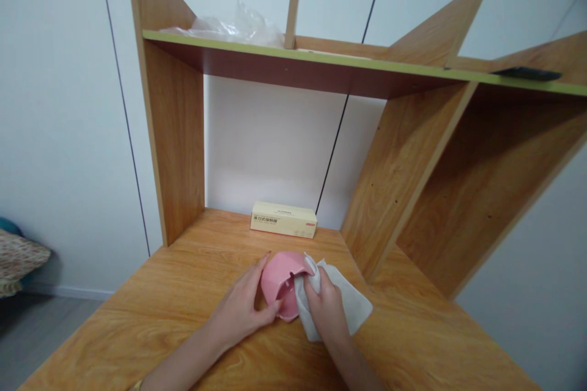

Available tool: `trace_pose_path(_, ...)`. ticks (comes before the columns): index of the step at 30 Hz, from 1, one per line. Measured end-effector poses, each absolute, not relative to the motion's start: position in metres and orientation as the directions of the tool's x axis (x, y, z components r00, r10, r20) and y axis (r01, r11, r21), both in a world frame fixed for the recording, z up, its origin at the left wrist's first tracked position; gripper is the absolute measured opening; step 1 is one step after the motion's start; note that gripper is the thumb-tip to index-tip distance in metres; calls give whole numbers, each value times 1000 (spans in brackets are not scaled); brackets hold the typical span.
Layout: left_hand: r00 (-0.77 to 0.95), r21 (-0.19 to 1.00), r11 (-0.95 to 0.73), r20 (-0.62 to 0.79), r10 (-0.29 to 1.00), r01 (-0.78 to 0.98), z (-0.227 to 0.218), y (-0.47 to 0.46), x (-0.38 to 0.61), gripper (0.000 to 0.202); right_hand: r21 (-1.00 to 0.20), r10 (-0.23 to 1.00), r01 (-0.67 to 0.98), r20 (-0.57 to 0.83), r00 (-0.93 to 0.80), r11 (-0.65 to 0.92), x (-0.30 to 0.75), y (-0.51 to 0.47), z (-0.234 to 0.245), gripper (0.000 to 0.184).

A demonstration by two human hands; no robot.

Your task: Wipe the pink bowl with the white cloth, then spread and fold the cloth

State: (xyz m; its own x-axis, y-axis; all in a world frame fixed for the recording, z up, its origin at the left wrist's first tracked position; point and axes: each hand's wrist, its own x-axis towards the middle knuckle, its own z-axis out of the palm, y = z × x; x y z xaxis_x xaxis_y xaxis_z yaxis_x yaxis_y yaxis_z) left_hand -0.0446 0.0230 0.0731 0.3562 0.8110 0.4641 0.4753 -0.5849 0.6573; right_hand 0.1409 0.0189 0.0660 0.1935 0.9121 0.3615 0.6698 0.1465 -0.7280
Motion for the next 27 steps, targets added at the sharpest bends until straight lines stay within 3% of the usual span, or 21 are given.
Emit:
trace_pose_path(6, 285, 775, -476, 386, 878, 416, 72, 28, -41, 48, -746, 911, 648, 360, 199, 154, 138, 20, 69, 30)
trace_pose_path(10, 207, 903, -293, 236, 949, 313, 61, 37, -38, 36, -656, 920, 748, 347, 183, 98, 139, 21, 72, 29)
trace_pose_path(14, 182, 991, -92, 72, 981, 101, 50, 47, -36, 33, -524, 908, 852, 358, 215, 5, 144, 23, 71, 32)
trace_pose_path(17, 140, 999, 33, -28, 990, -34, 46, 52, -36, 33, -461, 901, 883, 342, 266, -86, 149, 25, 69, 31)
trace_pose_path(24, 111, 982, 97, -80, 991, -162, 46, 55, -40, 42, -332, 850, 936, 453, 269, -119, 169, 30, 78, 34)
trace_pose_path(27, 115, 966, 122, -98, 988, -226, 48, 55, -42, 45, -261, 882, 946, 377, 282, -191, 187, 31, 81, 29)
